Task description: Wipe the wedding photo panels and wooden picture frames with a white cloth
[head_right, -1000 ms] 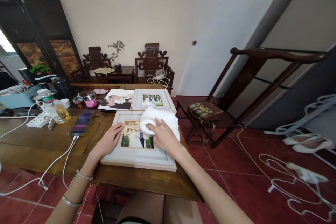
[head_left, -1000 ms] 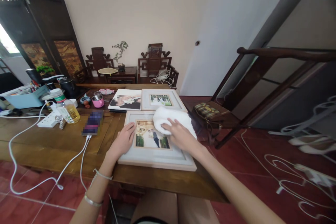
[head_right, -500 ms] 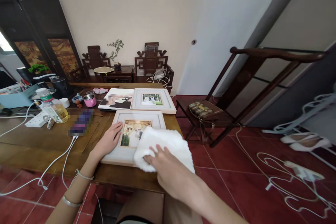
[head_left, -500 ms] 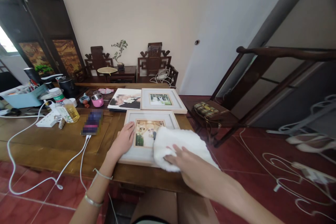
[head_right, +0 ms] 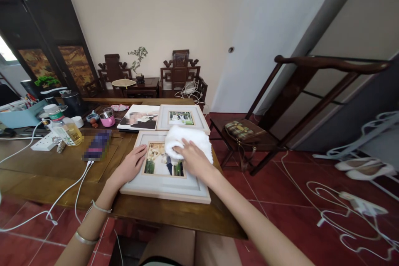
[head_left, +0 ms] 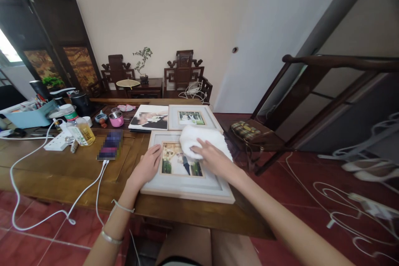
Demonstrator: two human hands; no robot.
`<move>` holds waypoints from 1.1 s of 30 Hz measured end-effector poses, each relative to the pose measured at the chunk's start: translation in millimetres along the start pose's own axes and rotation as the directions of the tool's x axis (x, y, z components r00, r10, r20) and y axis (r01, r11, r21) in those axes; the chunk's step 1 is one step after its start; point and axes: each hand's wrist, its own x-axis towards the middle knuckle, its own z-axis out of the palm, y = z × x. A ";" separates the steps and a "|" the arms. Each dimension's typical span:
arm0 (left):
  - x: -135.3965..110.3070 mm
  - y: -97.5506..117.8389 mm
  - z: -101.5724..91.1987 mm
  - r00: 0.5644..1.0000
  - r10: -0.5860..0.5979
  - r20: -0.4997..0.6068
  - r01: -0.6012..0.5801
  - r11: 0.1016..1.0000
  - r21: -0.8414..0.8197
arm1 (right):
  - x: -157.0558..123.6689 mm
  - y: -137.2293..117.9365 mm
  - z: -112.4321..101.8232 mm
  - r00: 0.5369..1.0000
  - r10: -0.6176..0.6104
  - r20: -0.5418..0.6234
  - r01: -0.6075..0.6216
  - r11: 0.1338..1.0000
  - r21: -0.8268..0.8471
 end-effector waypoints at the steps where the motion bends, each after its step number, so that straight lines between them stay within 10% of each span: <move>1: 0.2 0.3 -0.2 1.000 -0.001 0.003 0.001 1.000 0.001 | 9.1 4.4 0.0 1.000 0.015 -0.021 -0.015 1.000 -0.027; 7: 0.0 -2.4 2.5 1.000 -0.011 -0.014 0.011 1.000 0.001 | 23.1 10.2 2.6 0.999 -0.018 -0.036 0.014 0.994 -0.106; 17: -1.2 -1.3 5.4 0.999 -0.032 -0.041 0.033 0.999 0.017 | -68.6 -63.7 -53.9 0.931 -0.136 0.339 0.109 0.989 0.097; 22: -1.6 0.6 4.0 0.999 -0.032 -0.033 0.033 0.999 0.012 | -77.7 -83.5 -60.4 0.922 -0.173 0.346 0.103 0.972 0.212; 33: -2.4 -3.0 -0.2 1.000 -0.015 -0.003 0.015 1.000 0.020 | 6.9 -2.8 -5.8 1.000 0.006 0.018 -0.004 0.997 -0.076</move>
